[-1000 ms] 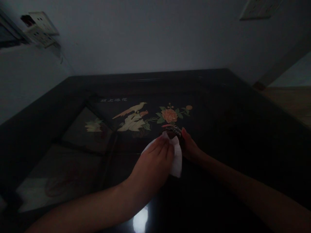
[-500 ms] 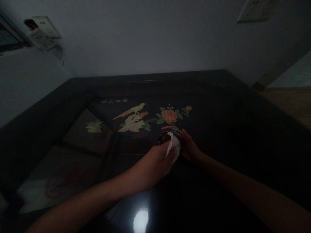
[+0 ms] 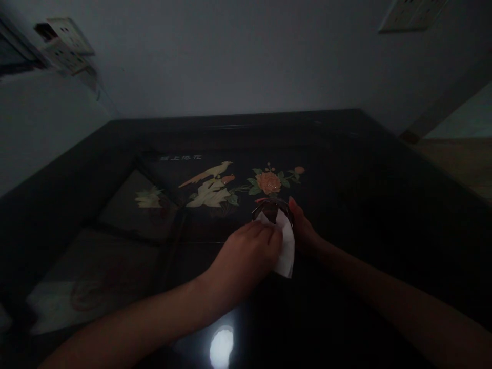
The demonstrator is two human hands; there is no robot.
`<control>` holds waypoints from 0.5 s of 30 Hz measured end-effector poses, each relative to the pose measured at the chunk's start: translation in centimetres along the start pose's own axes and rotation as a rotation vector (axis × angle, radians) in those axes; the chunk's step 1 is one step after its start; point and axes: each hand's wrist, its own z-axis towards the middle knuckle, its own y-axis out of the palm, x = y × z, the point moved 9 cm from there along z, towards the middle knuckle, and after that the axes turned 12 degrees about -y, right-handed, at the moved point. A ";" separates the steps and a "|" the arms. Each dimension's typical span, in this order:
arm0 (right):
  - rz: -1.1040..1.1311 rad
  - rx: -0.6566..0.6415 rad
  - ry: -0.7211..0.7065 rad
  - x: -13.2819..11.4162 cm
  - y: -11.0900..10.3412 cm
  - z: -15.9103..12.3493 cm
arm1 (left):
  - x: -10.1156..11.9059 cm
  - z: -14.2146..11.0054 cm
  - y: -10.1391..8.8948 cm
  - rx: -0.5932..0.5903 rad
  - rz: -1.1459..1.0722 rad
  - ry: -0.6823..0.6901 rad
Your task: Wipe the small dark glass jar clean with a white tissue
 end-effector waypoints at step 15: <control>-0.041 -0.199 -0.074 1.0 -0.4 -0.2 | -3.9 1.0 -2.1 -0.048 -0.264 -0.058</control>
